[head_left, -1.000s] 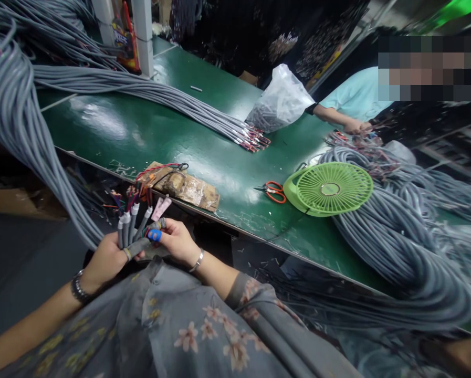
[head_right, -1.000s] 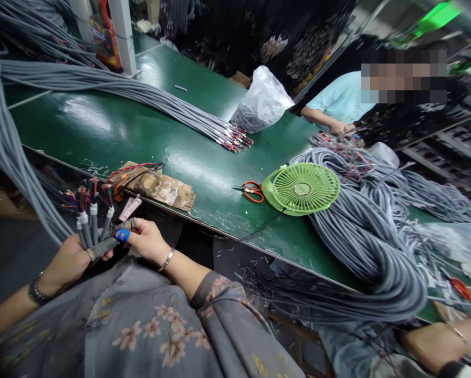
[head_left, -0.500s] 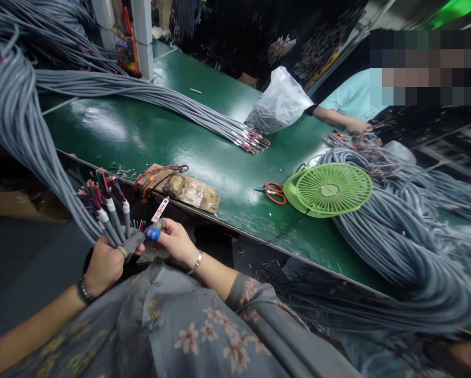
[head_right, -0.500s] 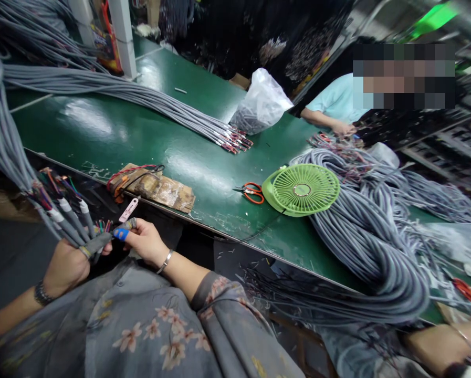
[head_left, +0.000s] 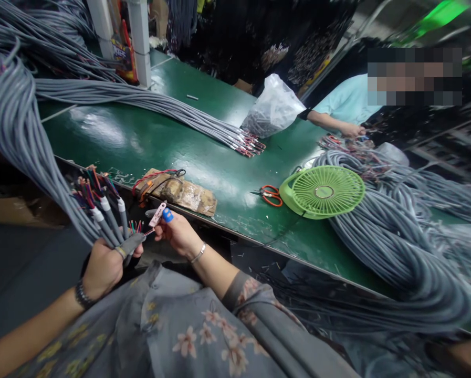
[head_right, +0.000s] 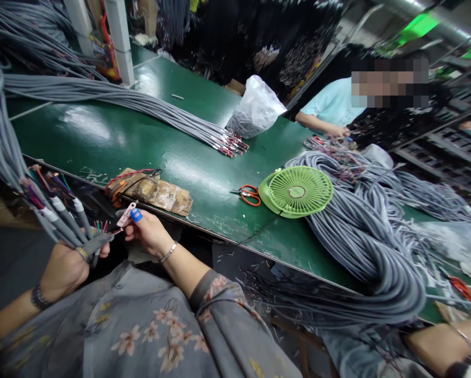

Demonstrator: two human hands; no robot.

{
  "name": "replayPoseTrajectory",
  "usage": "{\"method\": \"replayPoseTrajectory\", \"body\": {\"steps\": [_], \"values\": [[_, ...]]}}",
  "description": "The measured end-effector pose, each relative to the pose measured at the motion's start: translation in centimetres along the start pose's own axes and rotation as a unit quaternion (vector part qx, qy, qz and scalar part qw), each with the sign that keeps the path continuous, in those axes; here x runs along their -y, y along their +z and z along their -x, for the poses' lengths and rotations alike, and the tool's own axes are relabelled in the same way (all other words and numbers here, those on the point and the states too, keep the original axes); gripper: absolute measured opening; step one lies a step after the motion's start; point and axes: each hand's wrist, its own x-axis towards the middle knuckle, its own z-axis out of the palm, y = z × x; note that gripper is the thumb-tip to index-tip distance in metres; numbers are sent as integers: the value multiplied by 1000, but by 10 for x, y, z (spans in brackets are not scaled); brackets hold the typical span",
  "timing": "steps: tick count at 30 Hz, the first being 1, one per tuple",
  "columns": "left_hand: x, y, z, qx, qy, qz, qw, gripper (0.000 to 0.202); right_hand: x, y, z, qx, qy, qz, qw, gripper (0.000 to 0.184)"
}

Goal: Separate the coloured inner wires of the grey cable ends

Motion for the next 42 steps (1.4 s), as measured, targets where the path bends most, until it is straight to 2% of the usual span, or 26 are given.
{"method": "replayPoseTrajectory", "body": {"steps": [2,6,8,12,17,19,24,26,33,42], "values": [[1,0,-1,6,-10,-8,1000,26,0,5,-1,-20,-13,1,1000,67],[1,-2,-2,22,-6,-24,999,26,-4,11,-3,-100,-84,16,991,65],[1,-3,-3,27,-7,-26,999,23,-5,11,-4,-100,-85,18,991,63],[0,-2,-4,32,-8,-24,999,23,-2,11,-6,-39,-31,-11,999,62],[-4,0,-2,24,-13,-13,1000,27,-4,11,-8,-130,-111,11,985,67],[-5,0,-1,22,-14,-10,1000,26,-5,11,-9,-138,-122,23,983,66],[-4,0,-2,31,-10,-21,999,23,0,11,-12,-77,-11,-49,996,58],[-3,1,-3,34,-11,-25,999,23,2,12,-14,-72,14,-81,994,57],[0,3,-6,55,-4,-36,998,25,1,16,-18,-99,-4,-124,987,48],[2,4,-7,55,2,-49,997,27,0,20,-17,-115,-1,-146,983,51]]}}
